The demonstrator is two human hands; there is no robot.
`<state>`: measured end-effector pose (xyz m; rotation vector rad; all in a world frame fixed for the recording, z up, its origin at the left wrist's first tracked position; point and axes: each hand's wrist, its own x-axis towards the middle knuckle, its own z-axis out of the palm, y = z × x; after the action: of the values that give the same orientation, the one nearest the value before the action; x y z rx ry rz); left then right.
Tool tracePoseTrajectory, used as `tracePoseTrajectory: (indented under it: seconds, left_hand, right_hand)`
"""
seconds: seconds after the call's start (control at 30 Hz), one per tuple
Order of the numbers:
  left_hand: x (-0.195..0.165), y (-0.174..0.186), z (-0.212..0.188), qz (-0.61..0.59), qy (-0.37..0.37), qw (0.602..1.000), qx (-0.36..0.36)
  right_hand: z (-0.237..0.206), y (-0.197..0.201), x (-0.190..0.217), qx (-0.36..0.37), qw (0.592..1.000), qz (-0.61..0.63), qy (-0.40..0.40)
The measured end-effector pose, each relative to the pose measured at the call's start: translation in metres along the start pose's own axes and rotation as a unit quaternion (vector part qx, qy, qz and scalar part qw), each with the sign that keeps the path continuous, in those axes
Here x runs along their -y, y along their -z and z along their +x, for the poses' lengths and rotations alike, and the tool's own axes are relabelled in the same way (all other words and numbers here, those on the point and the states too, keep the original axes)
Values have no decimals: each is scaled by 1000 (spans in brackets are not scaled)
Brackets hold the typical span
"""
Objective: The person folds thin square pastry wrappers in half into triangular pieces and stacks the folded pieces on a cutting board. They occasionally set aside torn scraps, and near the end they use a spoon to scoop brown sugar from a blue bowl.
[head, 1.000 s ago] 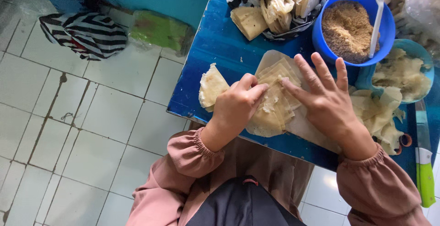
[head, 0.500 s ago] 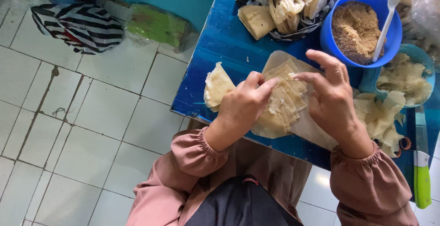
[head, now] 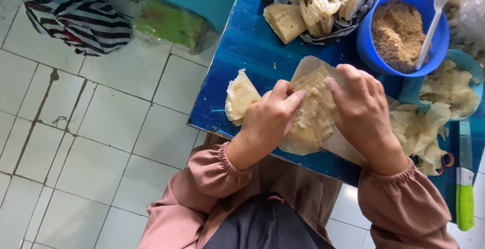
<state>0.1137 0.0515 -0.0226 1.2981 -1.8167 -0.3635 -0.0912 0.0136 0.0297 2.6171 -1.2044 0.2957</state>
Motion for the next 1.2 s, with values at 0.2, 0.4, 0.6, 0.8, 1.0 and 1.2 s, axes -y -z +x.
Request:
tracePoseTrajectory:
  seconds: [0.2, 0.4, 0.6, 0.8, 1.0, 1.2]
  left_hand:
    - [2, 1, 1, 7, -3, 1000, 8]
    - [2, 0, -1, 5, -2, 1000, -2]
    - [2, -1, -2, 16, -9, 1000, -4]
    - [0, 1, 1, 19, -16, 1000, -9]
    - [1, 0, 1, 5, -5, 1000, 6]
    - [2, -2, -1, 1, -3, 1000, -1]
  right_hand:
    - [-6, 8, 6, 20, 992, -94, 80]
    - [-4, 6, 3, 50, 987, -135, 65]
    - [-6, 5, 2, 65, 976, -203, 45]
    - [-1, 0, 1, 55, 983, -174, -9]
    - [5, -1, 6, 24, 994, -106, 1]
    - [12, 5, 3, 81, 989, -125, 13]
